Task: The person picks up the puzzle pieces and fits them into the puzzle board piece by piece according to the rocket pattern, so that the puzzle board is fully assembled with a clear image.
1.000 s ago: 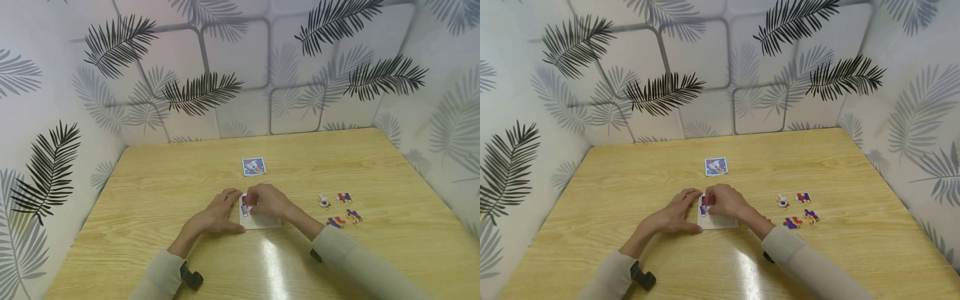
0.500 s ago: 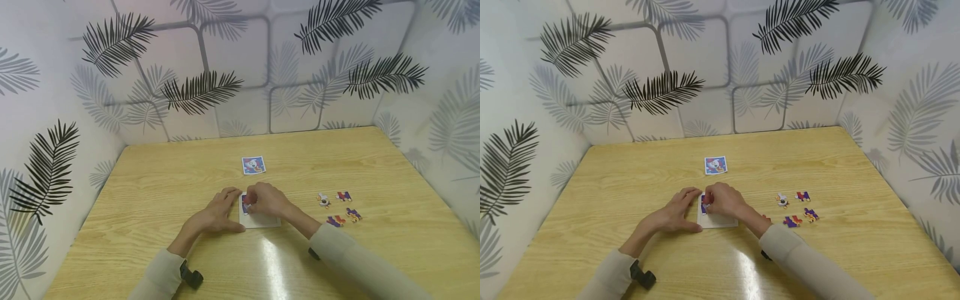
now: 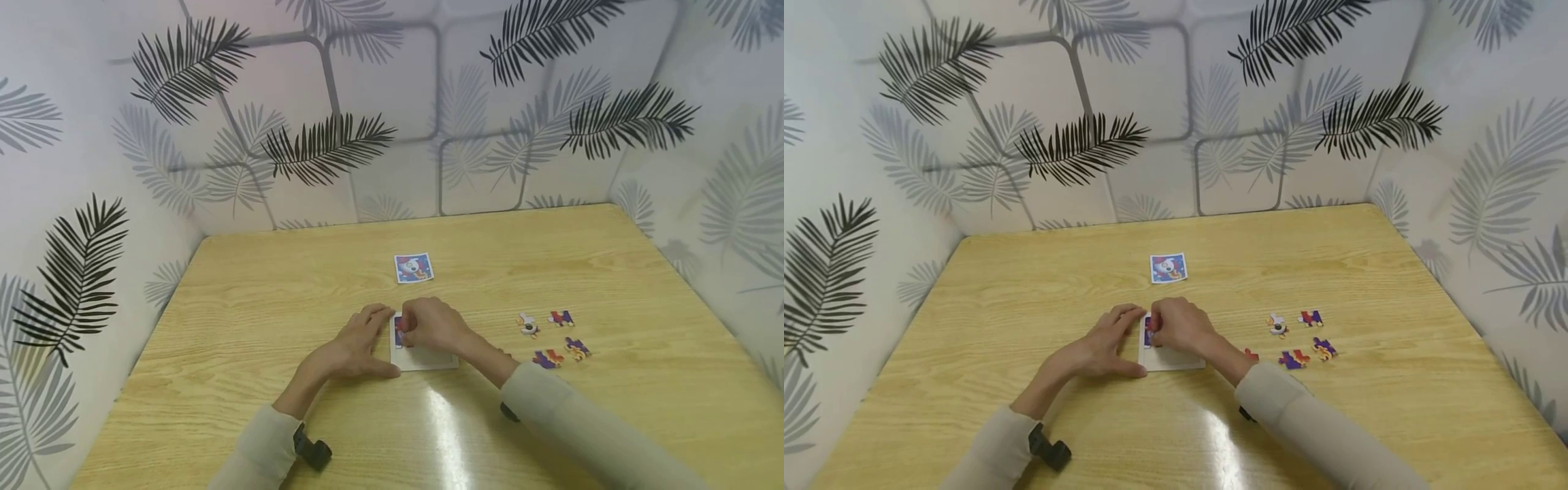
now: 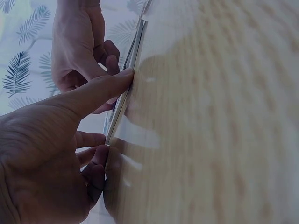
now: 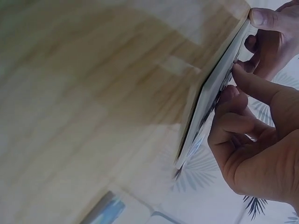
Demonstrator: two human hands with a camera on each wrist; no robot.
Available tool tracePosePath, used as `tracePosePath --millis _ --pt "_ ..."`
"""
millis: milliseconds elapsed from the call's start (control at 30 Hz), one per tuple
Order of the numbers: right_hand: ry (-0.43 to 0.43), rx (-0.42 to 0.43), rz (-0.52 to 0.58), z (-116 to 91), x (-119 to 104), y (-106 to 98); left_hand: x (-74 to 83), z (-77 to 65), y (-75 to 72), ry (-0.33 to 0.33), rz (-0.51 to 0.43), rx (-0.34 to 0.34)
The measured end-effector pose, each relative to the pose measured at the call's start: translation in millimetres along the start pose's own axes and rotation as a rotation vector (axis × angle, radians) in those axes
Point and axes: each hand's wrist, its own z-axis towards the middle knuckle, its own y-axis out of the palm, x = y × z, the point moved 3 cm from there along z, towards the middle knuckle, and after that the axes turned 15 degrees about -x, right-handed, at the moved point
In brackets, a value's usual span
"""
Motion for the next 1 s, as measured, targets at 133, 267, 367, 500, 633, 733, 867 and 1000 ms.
tracePosePath --millis 133,267,367,500,633,733,867,1000 --pt "0.01 0.011 0.01 -0.2 -1.6 -0.6 0.3 -0.2 -0.6 0.007 0.007 0.003" --pt "0.0 0.018 -0.001 0.7 -3.3 0.7 0.8 -0.8 -0.7 0.009 0.003 0.0" --pt "-0.031 0.022 -0.019 0.8 -4.2 2.2 1.0 -1.2 -0.4 0.01 -0.001 -0.002" --pt "-0.057 0.031 -0.043 0.1 -5.2 2.4 0.8 -1.2 -0.3 0.008 -0.003 -0.003" --pt "-0.052 0.031 -0.05 -0.1 -5.5 2.1 0.8 -1.1 -0.6 0.009 0.0 -0.004" --pt "-0.035 0.032 -0.051 -0.7 -5.7 1.9 0.8 -0.8 -1.0 0.013 0.0 -0.004" --pt "-0.024 0.032 -0.048 -1.6 -4.7 1.6 1.1 -0.8 -1.2 0.014 -0.002 -0.003" --pt "-0.031 0.018 0.007 -2.9 -1.4 -0.4 0.9 -0.6 -0.8 0.011 0.001 -0.004"
